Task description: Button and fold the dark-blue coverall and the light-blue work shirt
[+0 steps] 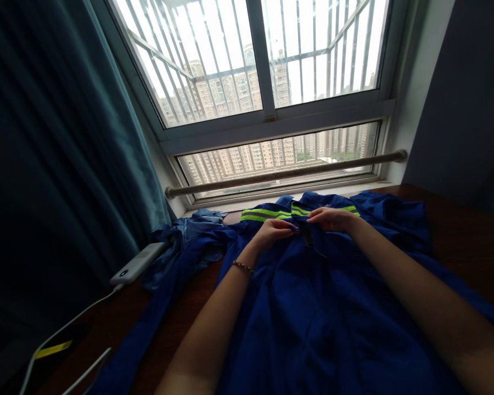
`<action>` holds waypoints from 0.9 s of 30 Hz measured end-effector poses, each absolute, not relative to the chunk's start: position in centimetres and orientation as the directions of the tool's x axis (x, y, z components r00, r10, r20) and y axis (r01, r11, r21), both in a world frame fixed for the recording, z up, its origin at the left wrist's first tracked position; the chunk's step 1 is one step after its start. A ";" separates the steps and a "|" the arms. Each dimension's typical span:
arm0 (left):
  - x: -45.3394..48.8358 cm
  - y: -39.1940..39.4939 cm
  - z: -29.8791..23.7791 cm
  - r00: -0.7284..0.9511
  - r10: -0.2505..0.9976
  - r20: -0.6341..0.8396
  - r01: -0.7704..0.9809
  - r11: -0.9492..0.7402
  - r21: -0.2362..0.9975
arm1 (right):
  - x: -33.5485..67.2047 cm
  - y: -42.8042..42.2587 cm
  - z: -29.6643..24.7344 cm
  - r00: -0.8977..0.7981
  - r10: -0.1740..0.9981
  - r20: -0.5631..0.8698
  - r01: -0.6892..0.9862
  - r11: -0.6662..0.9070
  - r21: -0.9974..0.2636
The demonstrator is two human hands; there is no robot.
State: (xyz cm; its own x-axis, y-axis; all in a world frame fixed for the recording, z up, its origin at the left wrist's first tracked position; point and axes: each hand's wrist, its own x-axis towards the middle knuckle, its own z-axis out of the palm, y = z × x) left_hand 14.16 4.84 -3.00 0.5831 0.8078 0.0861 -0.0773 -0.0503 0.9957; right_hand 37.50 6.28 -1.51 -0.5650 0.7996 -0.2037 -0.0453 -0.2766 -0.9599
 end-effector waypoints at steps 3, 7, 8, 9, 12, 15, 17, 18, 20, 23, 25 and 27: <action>14.2 4.8 -3.1 0.589 0.805 0.075 -0.077 -0.036 0.996 | 37.6 6.4 -1.7 -0.574 0.802 -0.166 -0.082 -0.258 -0.963; 14.3 5.2 -3.4 0.546 0.835 0.067 -0.064 -0.038 0.997 | 37.9 6.5 -1.6 -0.610 0.785 -0.104 -0.142 -0.238 -0.961; 14.3 5.3 -3.5 0.528 0.846 0.073 -0.069 -0.043 0.997 | 38.0 6.5 -1.6 -0.626 0.773 -0.098 -0.145 -0.240 -0.960; 14.4 5.4 -3.6 0.509 0.857 0.084 -0.076 -0.053 0.996 | 38.0 6.6 -1.6 -0.641 0.762 -0.097 -0.143 -0.242 -0.960; 14.5 5.5 -3.7 0.466 0.875 0.130 -0.091 -0.098 0.991 | 37.8 6.6 -1.5 -0.652 0.751 -0.105 -0.133 -0.250 -0.959; 14.7 5.3 -3.6 0.458 0.871 0.176 -0.071 -0.161 0.984 | 37.5 6.6 -1.6 -0.625 0.772 -0.114 -0.145 -0.258 -0.955; 14.8 5.1 -3.5 0.454 0.868 0.199 -0.054 -0.196 0.979 | 37.3 6.6 -1.7 -0.605 0.788 -0.118 -0.156 -0.262 -0.952; 14.9 5.1 -3.5 0.449 0.869 0.210 -0.049 -0.211 0.976 | 37.1 6.6 -1.7 -0.597 0.793 -0.121 -0.158 -0.264 -0.951; 15.1 5.0 -3.5 0.438 0.868 0.233 -0.044 -0.238 0.970 | 36.9 6.5 -1.8 -0.583 0.802 -0.126 -0.160 -0.266 -0.951; 15.4 5.0 -3.5 0.435 0.858 0.271 -0.031 -0.287 0.957 | 36.5 6.3 -1.7 -0.569 0.812 -0.133 -0.150 -0.262 -0.953; 15.5 4.9 -3.5 0.433 0.851 0.297 -0.032 -0.315 0.949 | 36.3 6.3 -1.7 -0.563 0.815 -0.141 -0.130 -0.256 -0.958; 15.6 4.9 -3.5 0.428 0.847 0.315 -0.037 -0.332 0.943 | 36.2 6.3 -1.6 -0.555 0.818 -0.150 -0.111 -0.252 -0.961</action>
